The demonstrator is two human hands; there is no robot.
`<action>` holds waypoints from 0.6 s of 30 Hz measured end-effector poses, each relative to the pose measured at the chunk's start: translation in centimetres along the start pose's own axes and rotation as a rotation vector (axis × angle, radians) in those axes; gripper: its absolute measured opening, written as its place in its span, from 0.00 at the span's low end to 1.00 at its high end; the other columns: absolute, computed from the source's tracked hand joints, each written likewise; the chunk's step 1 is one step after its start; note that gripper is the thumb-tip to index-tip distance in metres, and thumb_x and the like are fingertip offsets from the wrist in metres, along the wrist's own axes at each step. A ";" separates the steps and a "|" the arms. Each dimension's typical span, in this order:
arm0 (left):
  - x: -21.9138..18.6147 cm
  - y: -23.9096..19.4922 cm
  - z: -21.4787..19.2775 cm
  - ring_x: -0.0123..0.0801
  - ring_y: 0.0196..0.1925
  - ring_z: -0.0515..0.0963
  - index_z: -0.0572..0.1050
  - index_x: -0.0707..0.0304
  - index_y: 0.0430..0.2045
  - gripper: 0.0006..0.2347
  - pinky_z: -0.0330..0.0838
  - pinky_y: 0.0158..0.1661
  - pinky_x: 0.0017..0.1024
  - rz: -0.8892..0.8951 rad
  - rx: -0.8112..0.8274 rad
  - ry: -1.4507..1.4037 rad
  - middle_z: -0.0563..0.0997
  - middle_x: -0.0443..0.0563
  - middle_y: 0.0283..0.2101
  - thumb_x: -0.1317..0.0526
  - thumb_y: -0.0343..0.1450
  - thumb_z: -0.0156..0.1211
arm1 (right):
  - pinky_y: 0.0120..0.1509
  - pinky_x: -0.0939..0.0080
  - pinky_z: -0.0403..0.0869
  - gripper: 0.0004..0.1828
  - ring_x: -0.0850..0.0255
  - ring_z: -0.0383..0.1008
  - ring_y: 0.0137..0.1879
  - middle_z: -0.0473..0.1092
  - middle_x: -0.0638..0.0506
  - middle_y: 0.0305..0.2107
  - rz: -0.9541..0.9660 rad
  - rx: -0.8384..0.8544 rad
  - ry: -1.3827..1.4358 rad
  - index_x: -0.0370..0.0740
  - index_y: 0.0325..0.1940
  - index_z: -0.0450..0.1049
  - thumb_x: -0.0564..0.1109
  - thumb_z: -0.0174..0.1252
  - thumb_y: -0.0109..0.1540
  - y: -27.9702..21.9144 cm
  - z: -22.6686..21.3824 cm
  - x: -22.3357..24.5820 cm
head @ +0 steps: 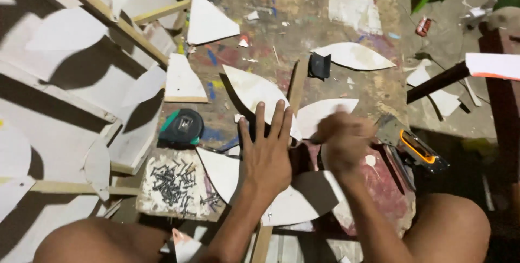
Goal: Attaching white leaf-shaped foam pieces to a wooden stick using a staple gun
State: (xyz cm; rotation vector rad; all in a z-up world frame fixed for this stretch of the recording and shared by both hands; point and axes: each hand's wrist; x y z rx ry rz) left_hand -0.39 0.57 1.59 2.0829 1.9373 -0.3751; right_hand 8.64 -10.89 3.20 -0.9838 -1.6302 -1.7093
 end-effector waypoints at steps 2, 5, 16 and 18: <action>-0.1 -0.4 0.0 0.58 0.79 0.38 0.48 0.56 0.74 0.35 0.31 0.67 0.71 -0.014 0.036 -0.013 0.42 0.51 0.79 0.60 0.68 0.49 | 0.18 0.64 0.44 0.32 0.65 0.38 0.13 0.39 0.57 0.07 0.086 -0.044 0.081 0.46 0.10 0.47 0.45 0.47 0.70 -0.1 -2.0 3.5; 0.0 -0.1 -0.3 0.59 0.79 0.38 0.47 0.56 0.74 0.36 0.32 0.68 0.71 0.000 0.044 0.005 0.42 0.50 0.79 0.57 0.69 0.53 | 0.18 0.64 0.43 0.31 0.65 0.35 0.13 0.36 0.58 0.09 0.138 -0.098 0.210 0.48 0.13 0.46 0.49 0.46 0.70 1.9 -3.3 7.0; -0.7 -0.8 -0.9 0.59 0.79 0.39 0.47 0.55 0.74 0.36 0.34 0.67 0.71 -0.002 0.034 -0.022 0.42 0.51 0.79 0.58 0.69 0.56 | 0.26 0.57 0.68 0.25 0.54 0.63 0.16 0.58 0.46 0.09 0.309 0.218 -0.172 0.40 0.14 0.66 0.37 0.37 0.65 -2.7 -0.8 -0.3; -0.5 -0.4 -1.4 0.57 0.78 0.41 0.49 0.56 0.74 0.36 0.38 0.68 0.69 -0.004 0.033 0.038 0.46 0.50 0.79 0.58 0.67 0.52 | 0.18 0.68 0.55 0.30 0.64 0.52 0.11 0.49 0.54 0.06 0.283 -0.048 0.164 0.42 0.12 0.58 0.44 0.46 0.71 -2.8 -0.1 -1.3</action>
Point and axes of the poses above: each hand's wrist, its own y-axis towards the middle knuckle, its own z-axis out of the palm, x = y × z
